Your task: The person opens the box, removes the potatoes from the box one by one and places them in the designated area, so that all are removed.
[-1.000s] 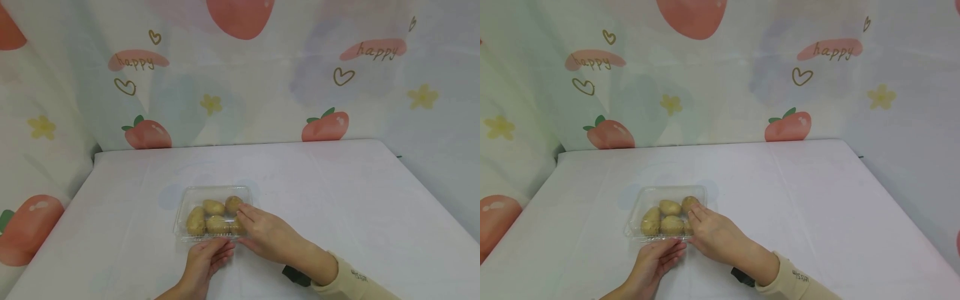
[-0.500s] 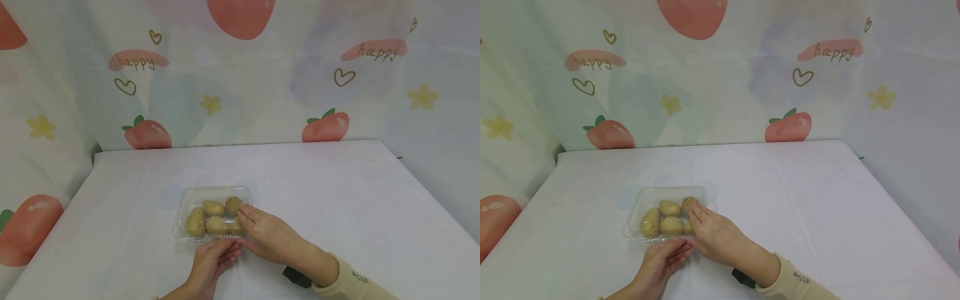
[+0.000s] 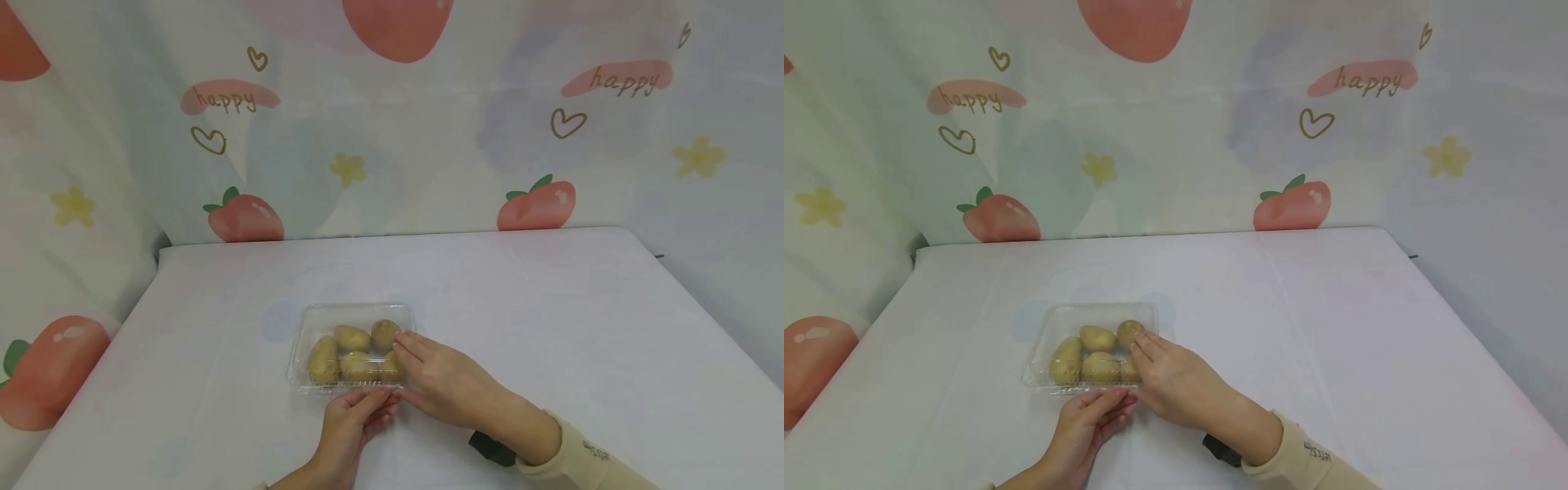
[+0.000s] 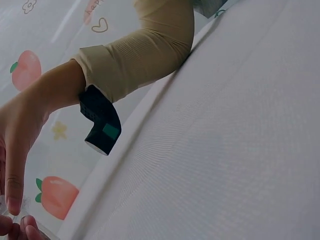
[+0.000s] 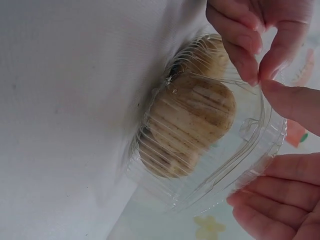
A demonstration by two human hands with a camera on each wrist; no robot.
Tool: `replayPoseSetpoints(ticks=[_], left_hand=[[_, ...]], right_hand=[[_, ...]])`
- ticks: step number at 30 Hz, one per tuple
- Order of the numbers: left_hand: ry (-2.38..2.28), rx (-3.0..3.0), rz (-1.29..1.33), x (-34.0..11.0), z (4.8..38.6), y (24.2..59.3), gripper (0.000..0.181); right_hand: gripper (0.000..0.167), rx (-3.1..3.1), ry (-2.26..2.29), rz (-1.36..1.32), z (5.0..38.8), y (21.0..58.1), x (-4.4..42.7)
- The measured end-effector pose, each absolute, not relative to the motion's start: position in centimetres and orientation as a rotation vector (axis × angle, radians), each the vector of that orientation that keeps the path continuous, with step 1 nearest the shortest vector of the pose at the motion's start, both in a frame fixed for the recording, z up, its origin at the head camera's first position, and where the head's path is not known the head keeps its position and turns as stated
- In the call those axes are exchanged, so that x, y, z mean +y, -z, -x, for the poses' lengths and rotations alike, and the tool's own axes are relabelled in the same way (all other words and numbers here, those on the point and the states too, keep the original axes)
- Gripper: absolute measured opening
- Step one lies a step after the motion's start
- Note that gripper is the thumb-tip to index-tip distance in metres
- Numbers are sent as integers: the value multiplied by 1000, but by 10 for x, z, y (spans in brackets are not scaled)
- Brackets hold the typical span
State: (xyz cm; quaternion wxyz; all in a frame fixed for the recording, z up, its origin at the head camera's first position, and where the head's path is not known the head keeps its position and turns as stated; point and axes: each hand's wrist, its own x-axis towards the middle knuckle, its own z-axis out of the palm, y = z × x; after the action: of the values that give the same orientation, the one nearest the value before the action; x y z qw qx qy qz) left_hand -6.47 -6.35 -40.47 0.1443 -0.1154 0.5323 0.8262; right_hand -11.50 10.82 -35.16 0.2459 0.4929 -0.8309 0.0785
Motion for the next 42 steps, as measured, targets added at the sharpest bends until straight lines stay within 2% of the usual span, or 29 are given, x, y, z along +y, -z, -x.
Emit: replayPoseSetpoints(ticks=[15, 19, 23, 27, 30, 42], left_hand=[[-2433, 1497, 291, -62, 66, 407, 21], [-2440, 1489, 275, -63, 66, 408, 22], [-2441, 1487, 254, -64, 66, 409, 20], [-2426, 1508, 254, -65, 66, 410, 20], [-2419, 1520, 268, -64, 66, 411, 21], [-2416, 1519, 290, -63, 67, 410, 25]], right_hand=[[55, -2214, -96, -1366, 120, 351, 113], [48, -2140, -60, -1396, 122, 351, 112], [29, -1966, 16, -1431, 125, 349, 111], [40, -1873, -19, -1375, 128, 341, 112], [42, -1896, -94, -1348, 129, 336, 114], [40, -1909, -203, -1343, 132, 336, 114]])
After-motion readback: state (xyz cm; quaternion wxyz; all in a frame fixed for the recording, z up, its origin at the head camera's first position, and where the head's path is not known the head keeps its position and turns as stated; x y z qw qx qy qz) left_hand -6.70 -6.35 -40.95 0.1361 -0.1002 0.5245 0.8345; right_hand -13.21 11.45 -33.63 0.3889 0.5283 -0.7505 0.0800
